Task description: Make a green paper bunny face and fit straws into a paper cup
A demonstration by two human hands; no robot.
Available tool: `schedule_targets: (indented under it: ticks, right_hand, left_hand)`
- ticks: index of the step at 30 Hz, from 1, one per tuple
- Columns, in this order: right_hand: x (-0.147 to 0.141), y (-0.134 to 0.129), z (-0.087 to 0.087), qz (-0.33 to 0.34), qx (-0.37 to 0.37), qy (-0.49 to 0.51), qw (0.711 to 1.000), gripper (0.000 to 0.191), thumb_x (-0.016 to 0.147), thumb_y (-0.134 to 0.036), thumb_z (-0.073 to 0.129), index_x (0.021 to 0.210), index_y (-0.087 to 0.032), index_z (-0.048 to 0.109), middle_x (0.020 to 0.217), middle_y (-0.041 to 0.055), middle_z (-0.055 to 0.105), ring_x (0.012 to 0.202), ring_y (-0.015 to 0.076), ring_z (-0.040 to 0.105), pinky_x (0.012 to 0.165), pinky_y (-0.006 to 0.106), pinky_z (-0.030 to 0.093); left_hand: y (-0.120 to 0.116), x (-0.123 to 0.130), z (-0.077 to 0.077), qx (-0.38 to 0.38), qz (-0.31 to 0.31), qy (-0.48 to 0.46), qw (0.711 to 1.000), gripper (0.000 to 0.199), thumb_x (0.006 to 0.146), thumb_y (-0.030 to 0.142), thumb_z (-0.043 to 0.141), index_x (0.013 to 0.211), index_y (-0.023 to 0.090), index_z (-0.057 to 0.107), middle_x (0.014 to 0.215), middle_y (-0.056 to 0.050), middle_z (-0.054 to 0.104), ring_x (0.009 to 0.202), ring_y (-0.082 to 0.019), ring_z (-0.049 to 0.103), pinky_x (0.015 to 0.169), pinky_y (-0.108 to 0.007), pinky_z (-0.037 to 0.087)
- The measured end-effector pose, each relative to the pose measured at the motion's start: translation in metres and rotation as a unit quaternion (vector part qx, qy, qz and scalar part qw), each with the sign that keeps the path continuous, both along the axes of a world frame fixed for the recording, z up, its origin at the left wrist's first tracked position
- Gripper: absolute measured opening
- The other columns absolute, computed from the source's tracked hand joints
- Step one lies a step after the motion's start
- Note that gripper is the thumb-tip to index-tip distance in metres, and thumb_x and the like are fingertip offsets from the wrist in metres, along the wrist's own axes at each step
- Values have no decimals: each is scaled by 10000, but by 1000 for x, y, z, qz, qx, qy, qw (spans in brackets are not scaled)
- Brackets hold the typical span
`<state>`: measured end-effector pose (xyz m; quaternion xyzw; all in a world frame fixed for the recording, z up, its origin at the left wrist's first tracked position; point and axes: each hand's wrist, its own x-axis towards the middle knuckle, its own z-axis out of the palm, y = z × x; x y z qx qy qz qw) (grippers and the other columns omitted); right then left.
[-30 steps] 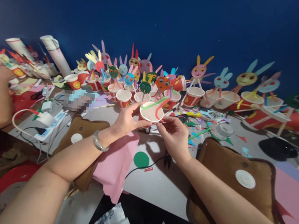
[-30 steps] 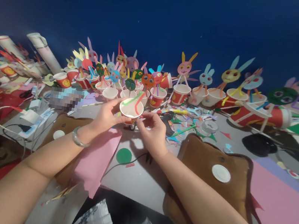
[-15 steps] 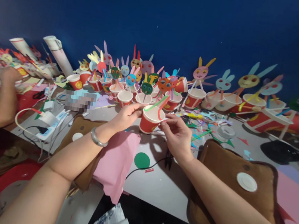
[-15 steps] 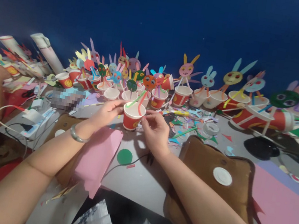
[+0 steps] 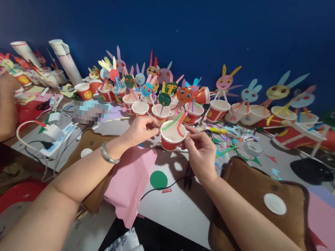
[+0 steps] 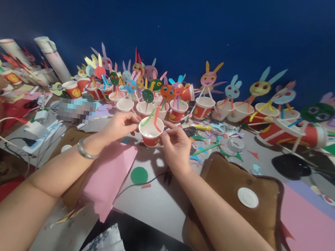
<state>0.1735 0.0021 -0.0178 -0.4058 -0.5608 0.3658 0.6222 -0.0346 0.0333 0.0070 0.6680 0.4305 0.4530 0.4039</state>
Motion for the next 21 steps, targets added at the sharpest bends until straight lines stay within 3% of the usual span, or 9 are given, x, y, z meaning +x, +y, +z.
schedule_targets:
  ticks: [4, 11, 15, 21]
  right_hand:
    - [1, -1, -1, -23, 27, -10, 999, 194, 793, -289, 705, 691, -213, 558, 1155, 126, 737, 900, 255, 730, 636, 366, 586]
    - [4, -9, -2, -53, 123, -154, 979, 133, 815, -225, 653, 709, -231, 573, 1036, 69, 772, 800, 210, 719, 600, 326, 556]
    - [4, -7, -5, -39, 99, -151, 983, 109, 837, -244, 629, 756, -237, 557, 1015, 48, 759, 694, 171, 684, 603, 319, 562]
    - [5, -4, -9, 2, 94, -141, 986, 108, 911, -305, 594, 834, -242, 554, 1063, 65, 725, 782, 191, 703, 685, 357, 599]
  left_hand:
    - [0, 2, -2, -23, -7, -18, 1000, 69, 667, 173, 700, 674, 144, 638, 756, -22, 711, 585, -94, 633, 527, -203, 521]
    - [-2, 4, -2, -70, -33, -53, 996, 165, 698, 221, 736, 678, 149, 589, 604, 2, 659, 517, -108, 631, 508, -230, 526]
    - [-3, 3, 1, -88, -41, -63, 993, 227, 720, 252, 764, 702, 152, 561, 582, 12, 637, 501, -102, 622, 502, -226, 522]
    - [-3, -2, 10, -109, -64, -83, 988, 308, 727, 267, 795, 879, 197, 536, 675, 52, 628, 536, -97, 631, 506, -220, 539]
